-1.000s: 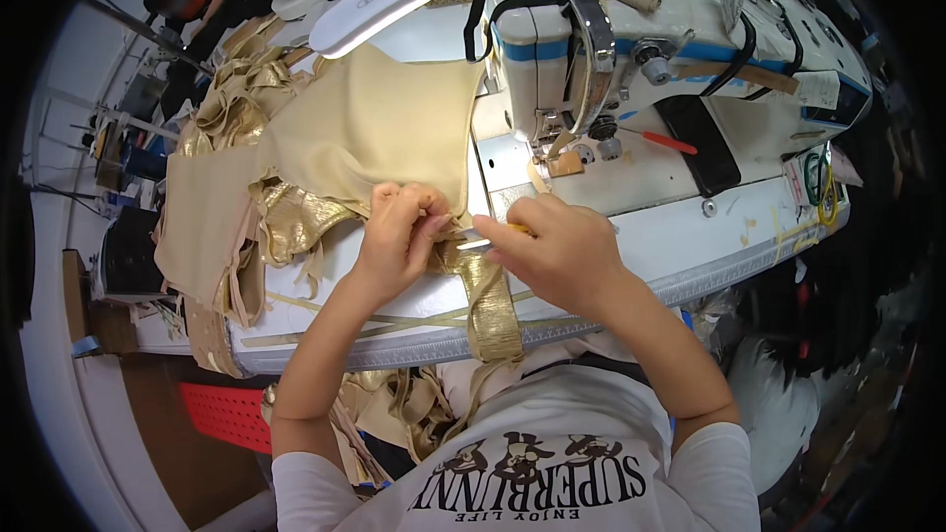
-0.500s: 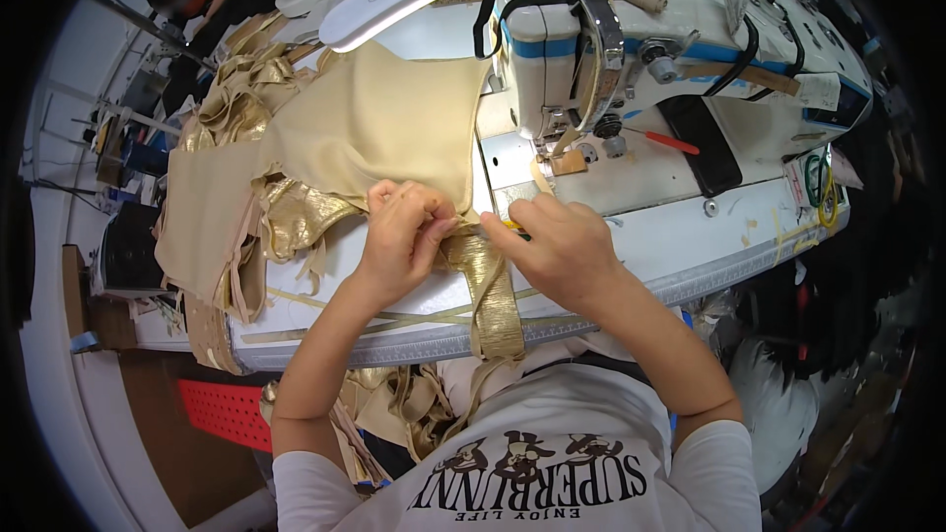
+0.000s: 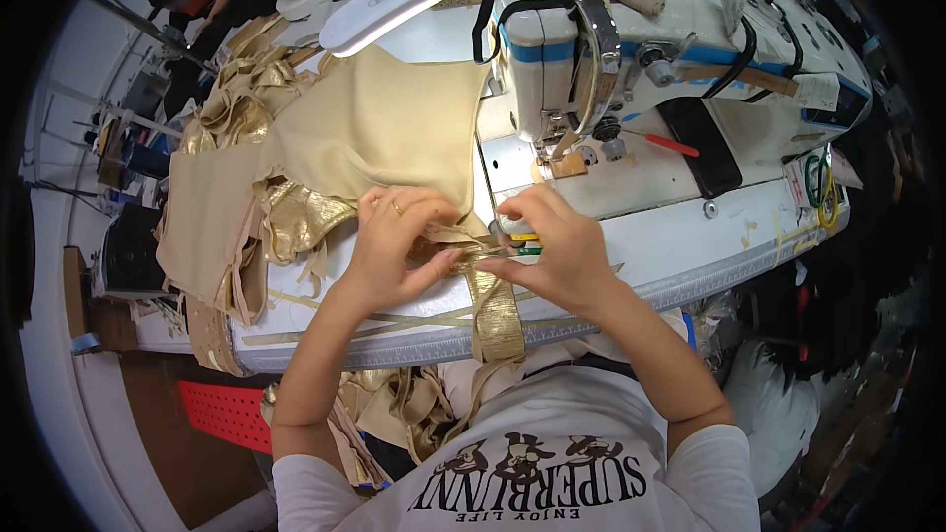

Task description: Preparing and sewing fabric pieces at a sewing machine station in a production facility.

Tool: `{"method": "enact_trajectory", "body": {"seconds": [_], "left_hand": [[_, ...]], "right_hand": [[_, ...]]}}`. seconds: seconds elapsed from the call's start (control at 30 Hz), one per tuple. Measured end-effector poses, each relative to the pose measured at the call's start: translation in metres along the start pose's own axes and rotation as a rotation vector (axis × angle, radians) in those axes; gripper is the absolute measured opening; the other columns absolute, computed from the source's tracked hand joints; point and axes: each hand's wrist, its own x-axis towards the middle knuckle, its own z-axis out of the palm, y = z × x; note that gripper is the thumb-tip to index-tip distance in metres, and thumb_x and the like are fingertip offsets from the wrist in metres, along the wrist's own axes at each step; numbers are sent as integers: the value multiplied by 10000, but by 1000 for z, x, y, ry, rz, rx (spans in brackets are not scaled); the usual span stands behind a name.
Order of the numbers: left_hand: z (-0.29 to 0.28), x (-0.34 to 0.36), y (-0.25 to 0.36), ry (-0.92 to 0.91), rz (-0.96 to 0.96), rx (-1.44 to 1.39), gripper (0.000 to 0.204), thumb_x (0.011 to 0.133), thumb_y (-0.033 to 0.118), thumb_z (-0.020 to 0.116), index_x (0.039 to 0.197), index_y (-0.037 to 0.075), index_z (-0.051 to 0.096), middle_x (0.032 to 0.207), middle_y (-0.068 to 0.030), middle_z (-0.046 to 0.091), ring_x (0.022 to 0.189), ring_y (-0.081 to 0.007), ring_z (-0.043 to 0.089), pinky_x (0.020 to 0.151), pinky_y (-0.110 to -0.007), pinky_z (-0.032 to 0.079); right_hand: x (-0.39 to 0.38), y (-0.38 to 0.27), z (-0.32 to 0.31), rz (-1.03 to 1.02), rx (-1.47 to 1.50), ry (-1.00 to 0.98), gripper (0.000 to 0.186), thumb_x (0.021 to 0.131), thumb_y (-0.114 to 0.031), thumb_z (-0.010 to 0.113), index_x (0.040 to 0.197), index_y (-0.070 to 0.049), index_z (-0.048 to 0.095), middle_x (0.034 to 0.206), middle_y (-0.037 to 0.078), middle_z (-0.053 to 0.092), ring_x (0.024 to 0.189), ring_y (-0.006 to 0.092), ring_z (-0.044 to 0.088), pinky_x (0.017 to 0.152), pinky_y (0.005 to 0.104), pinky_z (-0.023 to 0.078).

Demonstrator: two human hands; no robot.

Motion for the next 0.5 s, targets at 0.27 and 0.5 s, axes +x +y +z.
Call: {"method": "enact_trajectory", "body": {"seconds": [0.27,0.5], "left_hand": [[-3,-2,-3,-47,56,87,177,749,169,760,901,140,673,972,24,624,948,-184,563,893,-396,295],[-3,-8,-4,18,32,59,143,776,175,756,890,141,676,939,30,624,940,-184,558,859,-403,287]], "right_hand": [[-4,0,22,-18,-26,-57,351,666,-156,808,978,-112,651,938,27,648,740,224,663,605,335,523],[-9,1,17,-118,-17,-51,328,684,-103,771,994,-119,665,968,12,651,688,207,659,578,321,515]]}}
